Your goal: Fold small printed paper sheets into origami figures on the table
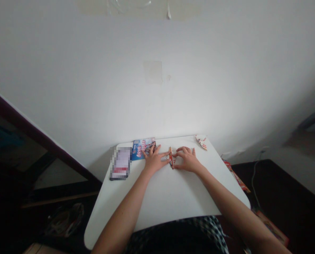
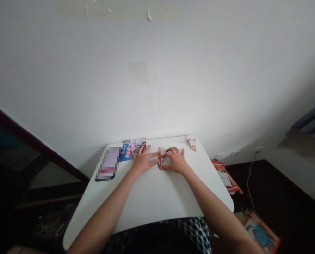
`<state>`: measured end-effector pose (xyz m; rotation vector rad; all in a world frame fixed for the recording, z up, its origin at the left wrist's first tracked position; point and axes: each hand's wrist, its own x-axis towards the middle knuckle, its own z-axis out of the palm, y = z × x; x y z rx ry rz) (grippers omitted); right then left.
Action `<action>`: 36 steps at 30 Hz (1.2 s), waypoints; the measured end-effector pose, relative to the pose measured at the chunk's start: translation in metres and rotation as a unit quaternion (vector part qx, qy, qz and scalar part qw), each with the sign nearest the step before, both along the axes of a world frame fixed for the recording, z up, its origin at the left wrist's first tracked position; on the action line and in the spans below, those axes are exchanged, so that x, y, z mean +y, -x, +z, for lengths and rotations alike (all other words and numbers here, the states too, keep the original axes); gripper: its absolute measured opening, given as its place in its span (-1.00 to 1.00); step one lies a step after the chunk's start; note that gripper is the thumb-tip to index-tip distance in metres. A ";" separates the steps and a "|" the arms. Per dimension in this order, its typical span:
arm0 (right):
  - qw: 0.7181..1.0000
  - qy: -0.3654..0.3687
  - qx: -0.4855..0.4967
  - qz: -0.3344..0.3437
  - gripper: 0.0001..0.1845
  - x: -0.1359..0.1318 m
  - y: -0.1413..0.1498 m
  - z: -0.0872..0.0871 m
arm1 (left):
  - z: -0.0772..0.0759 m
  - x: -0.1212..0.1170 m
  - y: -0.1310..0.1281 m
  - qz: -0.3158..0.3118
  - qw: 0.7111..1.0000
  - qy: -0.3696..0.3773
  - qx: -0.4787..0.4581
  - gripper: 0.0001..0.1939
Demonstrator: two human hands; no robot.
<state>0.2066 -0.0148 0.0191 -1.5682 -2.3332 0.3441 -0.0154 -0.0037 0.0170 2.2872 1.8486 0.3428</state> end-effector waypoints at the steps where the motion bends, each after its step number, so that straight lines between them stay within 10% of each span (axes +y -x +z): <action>1: 1.000 0.000 0.000 0.001 -0.35 0.000 0.000 0.000 | 0.000 0.000 0.000 -0.001 1.000 -0.001 0.000 -0.50; 11: 1.000 -0.003 -0.002 0.007 -0.29 -0.002 -0.001 -0.003 | -0.001 0.000 0.000 -0.006 1.000 -0.006 0.007 -0.50; 16: 1.000 -0.003 0.019 0.003 -0.61 0.003 -0.004 -0.007 | -0.003 -0.003 -0.001 -0.004 0.999 -0.051 -0.008 -0.42; 23: 0.997 -0.048 0.046 -0.026 -0.77 0.007 0.001 -0.015 | -0.008 -0.001 -0.002 -0.013 0.992 -0.112 -0.054 -0.83; 36: 0.995 -0.055 0.065 -0.043 -0.82 0.009 0.005 -0.018 | -0.008 0.010 -0.004 -0.031 0.993 -0.088 -0.074 -0.83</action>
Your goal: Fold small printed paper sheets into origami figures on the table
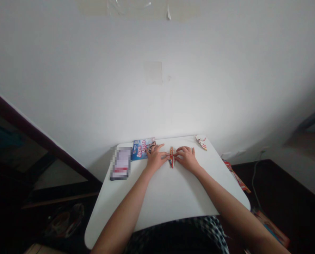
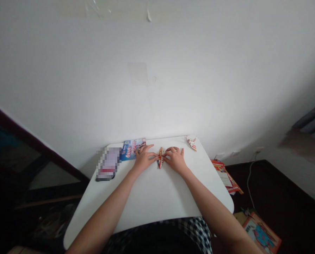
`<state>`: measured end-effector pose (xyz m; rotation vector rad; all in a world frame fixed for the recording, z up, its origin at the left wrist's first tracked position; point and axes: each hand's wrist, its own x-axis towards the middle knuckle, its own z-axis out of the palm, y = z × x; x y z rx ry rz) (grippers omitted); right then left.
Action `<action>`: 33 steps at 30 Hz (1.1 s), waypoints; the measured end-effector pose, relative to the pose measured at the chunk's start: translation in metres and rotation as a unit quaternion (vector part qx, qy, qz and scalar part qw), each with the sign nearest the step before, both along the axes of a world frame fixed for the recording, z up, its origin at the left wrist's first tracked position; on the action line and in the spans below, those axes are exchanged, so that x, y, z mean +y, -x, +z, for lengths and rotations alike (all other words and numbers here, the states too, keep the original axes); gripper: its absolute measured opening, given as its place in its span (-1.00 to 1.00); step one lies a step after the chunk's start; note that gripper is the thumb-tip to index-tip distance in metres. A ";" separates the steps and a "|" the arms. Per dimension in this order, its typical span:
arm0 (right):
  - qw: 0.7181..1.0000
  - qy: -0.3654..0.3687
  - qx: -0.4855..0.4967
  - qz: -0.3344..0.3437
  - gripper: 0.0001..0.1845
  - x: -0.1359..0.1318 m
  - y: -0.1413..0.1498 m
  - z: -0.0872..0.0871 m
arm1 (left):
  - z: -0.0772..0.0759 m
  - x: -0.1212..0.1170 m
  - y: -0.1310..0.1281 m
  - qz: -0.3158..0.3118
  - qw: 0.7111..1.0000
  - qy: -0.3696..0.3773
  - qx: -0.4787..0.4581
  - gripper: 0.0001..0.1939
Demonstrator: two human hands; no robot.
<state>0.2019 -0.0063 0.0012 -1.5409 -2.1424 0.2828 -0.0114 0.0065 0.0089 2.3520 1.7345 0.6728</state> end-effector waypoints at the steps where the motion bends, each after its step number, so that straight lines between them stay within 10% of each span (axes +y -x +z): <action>1: 1.000 0.000 0.001 0.000 -0.82 0.000 0.000 0.000 | 0.000 0.001 0.000 0.004 1.000 0.007 0.000 -0.83; 33: 1.000 0.012 -0.007 -0.006 -0.82 0.001 0.000 -0.001 | 0.004 -0.012 0.004 0.003 0.996 0.064 0.065 -0.49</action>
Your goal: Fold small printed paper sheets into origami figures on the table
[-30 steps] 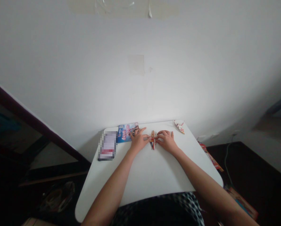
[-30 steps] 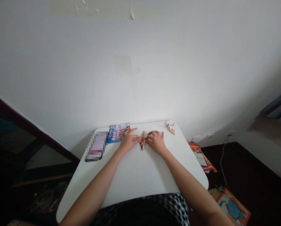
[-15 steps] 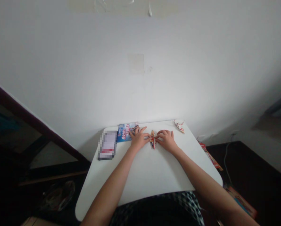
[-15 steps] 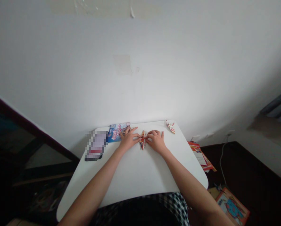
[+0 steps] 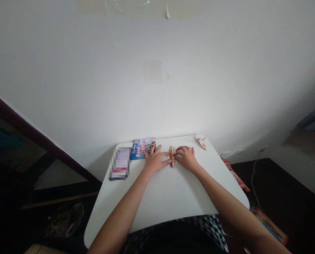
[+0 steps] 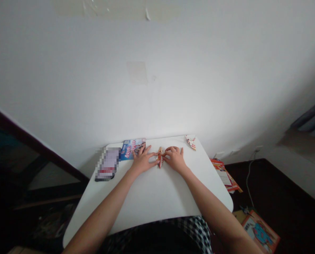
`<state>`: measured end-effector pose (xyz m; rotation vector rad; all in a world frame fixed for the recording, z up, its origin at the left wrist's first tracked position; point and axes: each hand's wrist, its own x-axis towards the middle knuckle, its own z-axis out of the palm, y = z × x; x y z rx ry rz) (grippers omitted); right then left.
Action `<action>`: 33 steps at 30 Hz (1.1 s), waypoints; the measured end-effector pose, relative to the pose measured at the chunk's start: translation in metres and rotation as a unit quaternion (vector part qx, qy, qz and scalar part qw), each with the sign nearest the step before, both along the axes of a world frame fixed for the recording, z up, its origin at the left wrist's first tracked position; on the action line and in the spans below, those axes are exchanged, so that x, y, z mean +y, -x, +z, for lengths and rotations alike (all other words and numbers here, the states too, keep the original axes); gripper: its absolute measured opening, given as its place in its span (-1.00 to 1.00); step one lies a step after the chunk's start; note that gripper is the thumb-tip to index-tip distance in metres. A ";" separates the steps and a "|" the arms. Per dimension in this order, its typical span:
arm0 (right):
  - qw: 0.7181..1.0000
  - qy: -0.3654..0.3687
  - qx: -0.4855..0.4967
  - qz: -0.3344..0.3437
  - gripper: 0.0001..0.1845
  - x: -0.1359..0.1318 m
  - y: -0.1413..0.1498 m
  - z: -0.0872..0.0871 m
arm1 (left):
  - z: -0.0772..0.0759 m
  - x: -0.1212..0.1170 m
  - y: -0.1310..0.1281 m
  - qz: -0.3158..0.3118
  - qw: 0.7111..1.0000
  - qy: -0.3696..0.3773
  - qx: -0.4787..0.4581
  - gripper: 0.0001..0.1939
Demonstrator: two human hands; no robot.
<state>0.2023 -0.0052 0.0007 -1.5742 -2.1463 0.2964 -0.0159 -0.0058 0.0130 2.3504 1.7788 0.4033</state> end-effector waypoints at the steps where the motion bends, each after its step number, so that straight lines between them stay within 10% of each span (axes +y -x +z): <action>1: 1.000 0.000 0.001 0.001 -0.82 0.000 0.000 0.000 | 0.001 0.000 0.000 -0.002 1.000 0.004 0.003 -0.48; 21: 1.000 0.000 -0.005 0.006 -0.80 0.001 -0.001 -0.001 | -0.002 -0.009 -0.001 -0.005 1.000 -0.011 0.005 -0.31; 27: 1.000 -0.004 0.005 0.005 -0.75 0.000 0.000 0.000 | -0.002 -0.006 -0.004 -0.018 0.999 -0.042 -0.023 -0.68; 33: 1.000 0.003 0.007 0.001 -0.74 -0.001 0.001 0.003 | 0.000 -0.005 -0.002 -0.012 0.999 -0.006 -0.033 -0.60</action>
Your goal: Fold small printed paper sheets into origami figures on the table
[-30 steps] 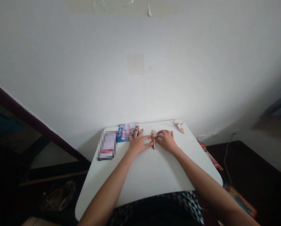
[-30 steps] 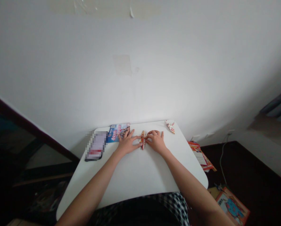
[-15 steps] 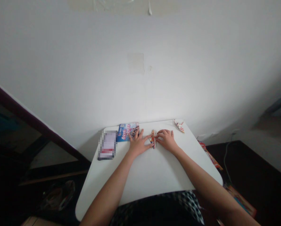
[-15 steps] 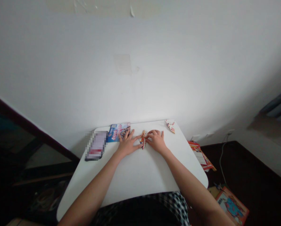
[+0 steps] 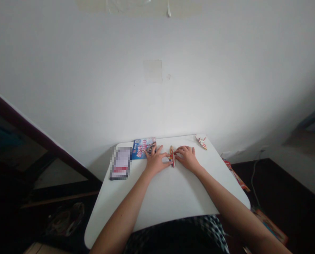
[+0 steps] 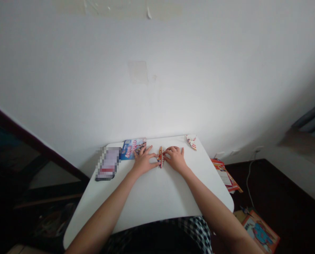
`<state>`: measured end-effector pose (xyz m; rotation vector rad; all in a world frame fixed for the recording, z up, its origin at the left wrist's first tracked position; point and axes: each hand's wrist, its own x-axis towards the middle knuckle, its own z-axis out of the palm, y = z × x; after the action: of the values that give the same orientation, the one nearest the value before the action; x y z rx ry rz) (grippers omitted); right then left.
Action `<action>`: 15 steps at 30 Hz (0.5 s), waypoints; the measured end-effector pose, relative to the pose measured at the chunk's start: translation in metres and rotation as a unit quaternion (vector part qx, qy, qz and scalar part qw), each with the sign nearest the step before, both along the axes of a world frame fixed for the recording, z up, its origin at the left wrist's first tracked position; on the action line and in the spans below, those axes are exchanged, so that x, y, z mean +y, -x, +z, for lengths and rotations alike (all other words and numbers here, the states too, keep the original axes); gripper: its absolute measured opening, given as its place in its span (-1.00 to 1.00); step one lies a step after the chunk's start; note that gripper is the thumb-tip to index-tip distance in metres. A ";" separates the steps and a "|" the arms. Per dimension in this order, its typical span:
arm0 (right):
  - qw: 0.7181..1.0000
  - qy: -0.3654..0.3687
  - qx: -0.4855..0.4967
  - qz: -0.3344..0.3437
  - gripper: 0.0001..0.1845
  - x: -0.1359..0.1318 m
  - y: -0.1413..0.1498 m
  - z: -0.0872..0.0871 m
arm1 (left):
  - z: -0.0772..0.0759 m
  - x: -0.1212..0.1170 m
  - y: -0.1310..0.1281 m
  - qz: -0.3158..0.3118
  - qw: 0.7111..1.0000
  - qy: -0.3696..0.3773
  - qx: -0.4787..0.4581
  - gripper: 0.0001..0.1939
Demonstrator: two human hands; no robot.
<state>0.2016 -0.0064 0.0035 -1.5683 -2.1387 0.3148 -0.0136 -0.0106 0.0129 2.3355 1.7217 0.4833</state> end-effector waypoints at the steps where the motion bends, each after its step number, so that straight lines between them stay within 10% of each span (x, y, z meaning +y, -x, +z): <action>1: 1.000 0.000 0.000 0.001 -0.75 0.000 0.000 0.000 | 0.001 0.000 0.001 -0.004 1.000 0.007 -0.001 -0.58; 15: 1.000 0.005 -0.016 -0.001 -0.73 0.001 0.000 0.000 | 0.003 -0.002 0.006 -0.024 0.997 0.051 0.047 -0.33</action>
<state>0.2020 -0.0055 0.0036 -1.5903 -2.1632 0.3033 -0.0192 -0.0130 0.0164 2.3558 1.6826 0.2729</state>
